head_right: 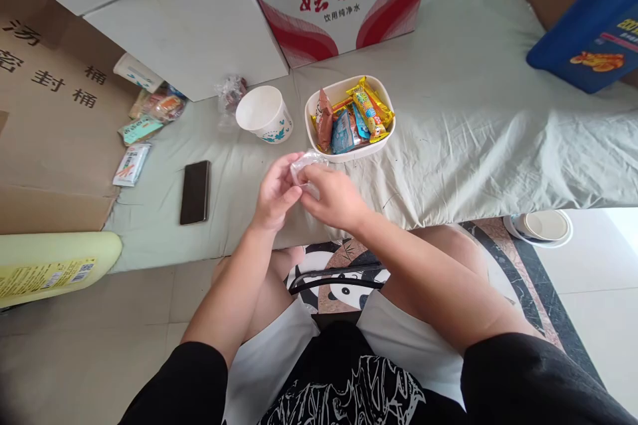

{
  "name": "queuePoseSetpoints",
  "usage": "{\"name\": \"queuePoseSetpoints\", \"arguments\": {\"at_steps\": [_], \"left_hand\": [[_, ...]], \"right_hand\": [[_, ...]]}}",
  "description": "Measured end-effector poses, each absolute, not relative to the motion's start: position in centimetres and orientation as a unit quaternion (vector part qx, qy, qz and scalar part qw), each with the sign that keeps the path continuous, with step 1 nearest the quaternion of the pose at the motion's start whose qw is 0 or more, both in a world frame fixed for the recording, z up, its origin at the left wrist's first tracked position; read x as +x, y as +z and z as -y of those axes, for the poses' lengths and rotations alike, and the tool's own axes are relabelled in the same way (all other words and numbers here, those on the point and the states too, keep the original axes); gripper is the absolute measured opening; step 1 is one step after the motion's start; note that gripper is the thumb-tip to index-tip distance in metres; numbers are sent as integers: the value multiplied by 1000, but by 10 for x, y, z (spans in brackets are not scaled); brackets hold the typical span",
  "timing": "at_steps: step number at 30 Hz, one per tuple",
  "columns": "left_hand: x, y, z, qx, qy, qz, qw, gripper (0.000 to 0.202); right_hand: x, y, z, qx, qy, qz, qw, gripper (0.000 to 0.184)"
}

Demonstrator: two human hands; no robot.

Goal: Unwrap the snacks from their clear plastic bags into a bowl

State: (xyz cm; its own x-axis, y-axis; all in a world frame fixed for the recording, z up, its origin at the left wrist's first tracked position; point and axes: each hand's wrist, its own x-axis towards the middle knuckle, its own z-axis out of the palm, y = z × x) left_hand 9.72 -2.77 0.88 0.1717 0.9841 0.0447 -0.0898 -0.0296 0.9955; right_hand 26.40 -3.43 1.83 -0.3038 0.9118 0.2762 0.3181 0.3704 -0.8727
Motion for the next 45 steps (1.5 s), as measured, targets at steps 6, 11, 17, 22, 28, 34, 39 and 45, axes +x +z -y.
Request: {"name": "queuePoseSetpoints", "arguments": {"at_steps": [6,11,17,22,28,34,39,45], "left_hand": [[99,-2,28,459,498,-422,603,66],[92,-3,26,456,521,-449,565,61],[86,-1,27,469,522,-489,518,50],[61,20,-6,462,621,-554,307,46],[53,82,-104,617,504,-597,91,38],[85,89,-165,695,72,-699,153,28],[100,81,-169,618,-66,-678,392,34],[86,120,-173,663,-20,-667,340,24]], "right_hand": [[264,23,32,-434,425,684,405,14],[260,21,28,-542,404,598,430,39],[254,20,22,-492,445,635,396,14],[251,27,22,-461,474,625,414,12],[246,30,21,-442,488,649,381,7],[239,27,16,-449,468,662,375,6],[236,28,13,-443,468,667,374,8],[228,32,10,-438,484,663,367,10]]}}
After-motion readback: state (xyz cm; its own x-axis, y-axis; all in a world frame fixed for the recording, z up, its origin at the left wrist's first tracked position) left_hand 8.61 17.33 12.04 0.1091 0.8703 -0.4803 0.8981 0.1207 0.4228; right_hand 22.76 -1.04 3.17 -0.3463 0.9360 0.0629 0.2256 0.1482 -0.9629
